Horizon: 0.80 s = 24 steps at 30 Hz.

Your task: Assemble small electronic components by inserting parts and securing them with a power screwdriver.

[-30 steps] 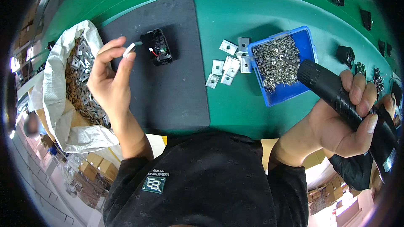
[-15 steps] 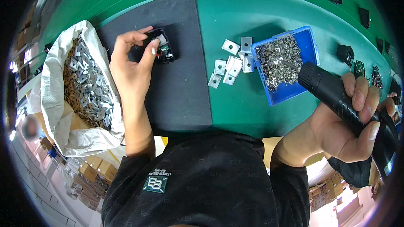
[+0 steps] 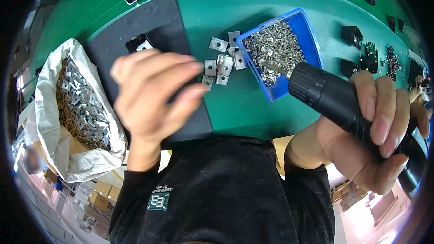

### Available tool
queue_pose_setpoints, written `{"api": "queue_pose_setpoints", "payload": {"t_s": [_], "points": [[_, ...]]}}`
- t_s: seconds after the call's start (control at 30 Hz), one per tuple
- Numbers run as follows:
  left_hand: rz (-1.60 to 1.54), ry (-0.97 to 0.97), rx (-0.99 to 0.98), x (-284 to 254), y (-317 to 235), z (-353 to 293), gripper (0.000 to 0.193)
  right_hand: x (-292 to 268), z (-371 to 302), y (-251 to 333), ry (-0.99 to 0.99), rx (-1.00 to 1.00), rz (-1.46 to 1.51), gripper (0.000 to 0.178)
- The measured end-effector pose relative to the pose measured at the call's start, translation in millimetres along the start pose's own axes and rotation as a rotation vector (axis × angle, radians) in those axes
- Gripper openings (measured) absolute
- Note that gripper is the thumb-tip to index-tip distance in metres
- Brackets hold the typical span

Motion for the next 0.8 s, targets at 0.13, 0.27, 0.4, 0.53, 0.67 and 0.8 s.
{"api": "queue_pose_setpoints", "payload": {"t_s": [0.13,0.27,0.4,0.53,0.67,0.8], "points": [[-0.079,-0.005,-0.02,39,-14,1,0.039,9,-4,-1,0.063,0.032,0.024,0.025],[-0.159,-0.03,-0.049,50,-19,-1,0.037,11,-9,-1,0.056,0.011,0.017,0.027],[-0.146,-0.066,0.011,51,-18,-4,0.031,13,-11,-3,0.048,0.028,0.042,0.027],[-0.196,-0.112,-0.026,49,-18,-6,0.025,14,-13,-4,0.017,-0.013,0.021,0.024],[-0.248,-0.115,-0.058,47,-15,-9,0.022,17,-15,-7,0.066,-0.04,-0.016,0.033],[-0.255,-0.127,-0.064,43,-12,-11,0.022,16,-18,-7,0.08,-0.123,-0.012,0.038]]}}
Point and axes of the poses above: each hand's wrist, its own z-axis towards the middle knuckle, its own x-axis out of the palm, y = z × x, the point moved 2 cm from there along z, towards the middle knuckle, and after that the axes turned 9 degrees about -y, right-handed, at the moved point
